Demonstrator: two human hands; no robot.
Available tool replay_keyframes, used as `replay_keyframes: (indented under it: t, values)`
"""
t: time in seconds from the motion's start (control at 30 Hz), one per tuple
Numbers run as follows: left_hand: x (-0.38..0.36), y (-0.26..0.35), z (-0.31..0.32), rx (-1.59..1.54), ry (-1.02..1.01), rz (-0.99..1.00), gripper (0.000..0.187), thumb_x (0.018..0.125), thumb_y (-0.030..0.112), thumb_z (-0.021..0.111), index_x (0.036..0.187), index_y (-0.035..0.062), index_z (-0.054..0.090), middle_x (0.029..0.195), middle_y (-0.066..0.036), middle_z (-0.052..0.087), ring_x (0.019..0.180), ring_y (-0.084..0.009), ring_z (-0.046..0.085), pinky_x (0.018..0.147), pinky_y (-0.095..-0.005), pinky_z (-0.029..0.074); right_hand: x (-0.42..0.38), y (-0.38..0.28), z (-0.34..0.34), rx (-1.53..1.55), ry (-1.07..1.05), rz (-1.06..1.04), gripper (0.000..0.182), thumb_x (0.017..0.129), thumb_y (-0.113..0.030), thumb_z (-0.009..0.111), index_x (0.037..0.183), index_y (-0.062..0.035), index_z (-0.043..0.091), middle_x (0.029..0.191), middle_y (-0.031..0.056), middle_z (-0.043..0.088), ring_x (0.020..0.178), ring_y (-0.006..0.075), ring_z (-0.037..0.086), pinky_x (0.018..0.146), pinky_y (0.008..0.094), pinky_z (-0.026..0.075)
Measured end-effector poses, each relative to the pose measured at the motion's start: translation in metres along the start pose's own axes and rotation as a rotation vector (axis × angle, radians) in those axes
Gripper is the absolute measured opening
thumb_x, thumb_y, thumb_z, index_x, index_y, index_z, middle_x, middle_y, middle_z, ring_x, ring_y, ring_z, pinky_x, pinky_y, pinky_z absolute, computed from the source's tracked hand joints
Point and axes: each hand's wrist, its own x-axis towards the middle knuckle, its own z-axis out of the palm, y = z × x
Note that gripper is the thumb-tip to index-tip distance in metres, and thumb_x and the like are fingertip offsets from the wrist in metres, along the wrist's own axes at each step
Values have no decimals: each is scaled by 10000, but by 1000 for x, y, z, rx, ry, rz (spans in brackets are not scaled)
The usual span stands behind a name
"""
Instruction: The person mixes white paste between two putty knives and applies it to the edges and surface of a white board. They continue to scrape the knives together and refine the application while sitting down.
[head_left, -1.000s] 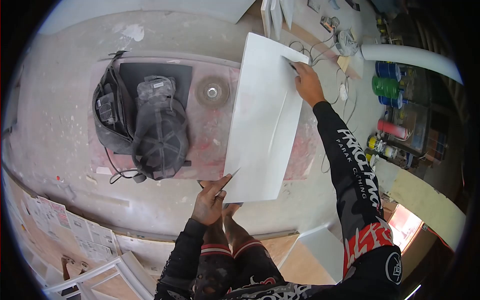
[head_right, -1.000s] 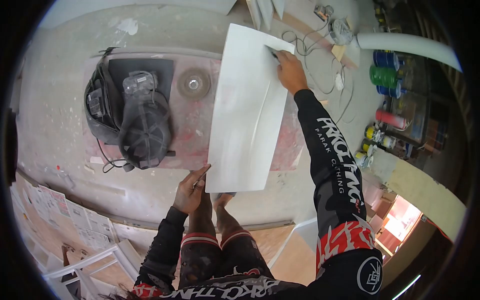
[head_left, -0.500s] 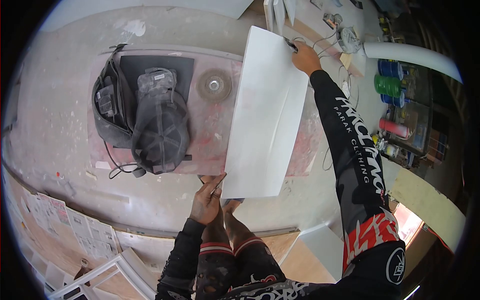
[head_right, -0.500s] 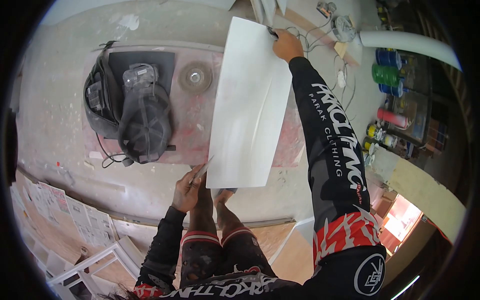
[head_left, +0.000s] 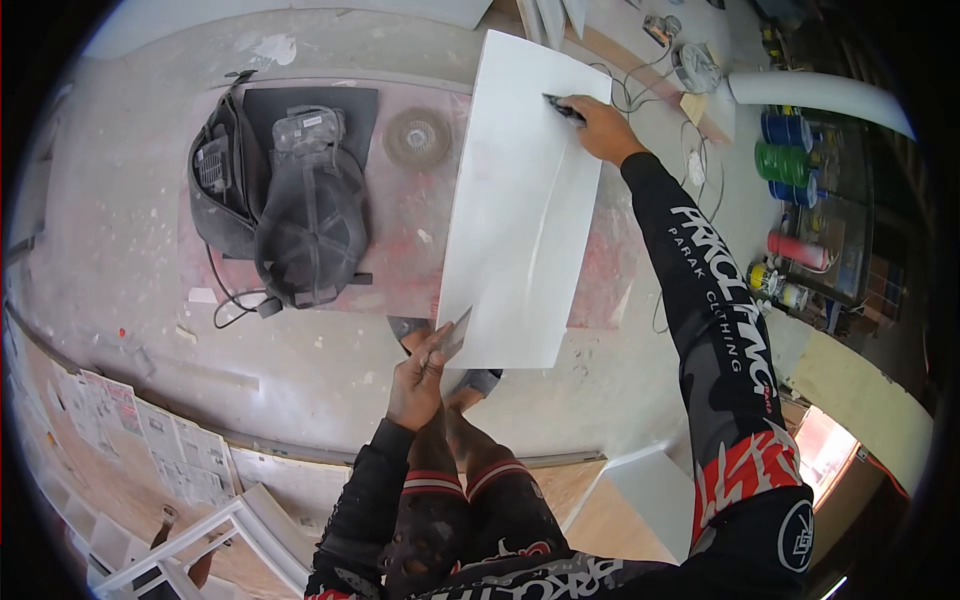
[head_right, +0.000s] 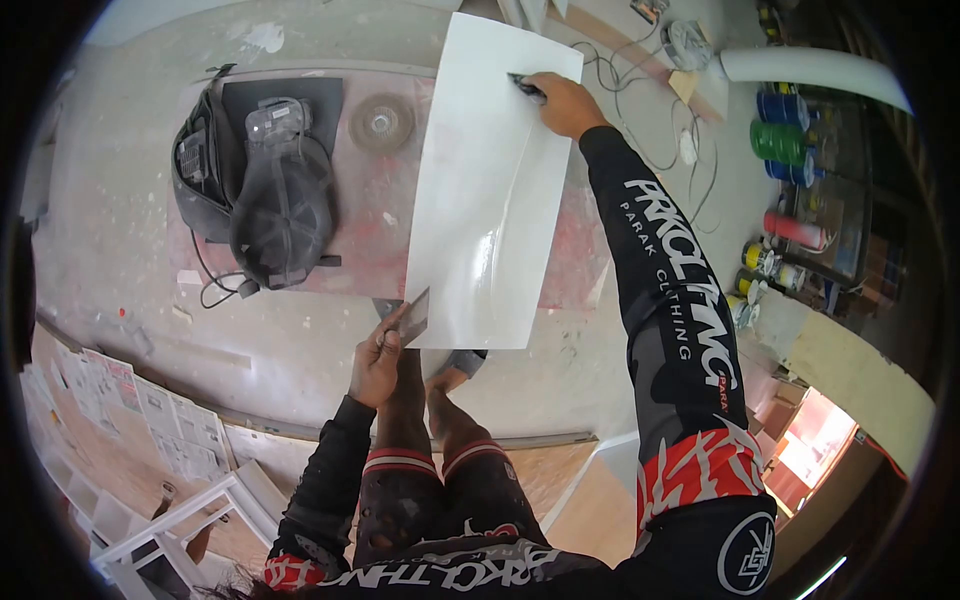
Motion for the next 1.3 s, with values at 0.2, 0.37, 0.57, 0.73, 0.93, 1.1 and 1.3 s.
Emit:
replay_keyframes:
  t: [0.2, 0.37, 0.57, 0.73, 0.93, 1.1, 1.3]
  values:
    - [-27, -82, 20, -603, 155, -233, 417, 1009, 372, 504, 1222, 22, 579, 967, -19, 635, 892, -139, 596, 863, -279, 480, -64, -36, 12, 48, -82, -61, 484, 728, 12, 539, 1199, -76, 608, 1245, 130, 606, 1148, 320, 561, 997, 386, 440]
    - [-62, -47, 52, -999, 276, -125, 389, 989, 354, 530, 1209, 34, 543, 1094, -61, 644, 1008, -178, 631, 881, -343, 505, -135, -84, 32, 44, -89, -90, 421, 771, -28, 548, 1180, -93, 620, 1228, 106, 619, 1121, 311, 569, 949, 412, 448]
    - [-96, -86, 63, -1089, 266, -160, 362, 977, 290, 540, 1236, 36, 527, 1148, -81, 637, 1024, -224, 644, 895, -387, 514, -234, -135, 68, 97, -89, -146, 366, 800, -48, 544, 1151, -122, 618, 1214, 79, 619, 1159, 271, 546, 939, 428, 409]
    - [-115, -98, 73, -1145, 298, -172, 364, 973, 271, 536, 1247, 32, 518, 1162, -102, 636, 1042, -259, 645, 897, -415, 523, -318, -174, 99, 77, -62, -160, 378, 804, -89, 567, 1181, -104, 598, 1250, 83, 589, 1198, 257, 522, 958, 438, 397]
    - [-123, -106, 81, -1140, 289, -149, 361, 980, 268, 519, 1247, 25, 511, 1180, -119, 630, 1074, -295, 635, 908, -456, 523, -393, -207, 108, 95, -29, -186, 372, 810, -87, 551, 1179, -76, 600, 1249, 93, 585, 1211, 249, 514, 960, 419, 386]
    - [-116, -107, 82, -1192, 281, -226, 336, 980, 253, 517, 1227, 24, 518, 1184, -131, 633, 1076, -309, 634, 894, -447, 535, -418, -206, 72, -63, -212, -239, 341, 832, -136, 538, 1158, -80, 619, 1184, 81, 604, 1145, 244, 541, 933, 363, 393]
    - [-107, -78, 124, -735, 99, -18, 284, 936, 213, 582, 1191, 92, 553, 1123, -54, 622, 1048, -232, 613, 834, -444, 533, -409, -239, -73, 518, 129, -276, 438, 760, 80, 563, 1178, -49, 588, 1275, 152, 557, 1228, 299, 516, 1036, 431, 399]
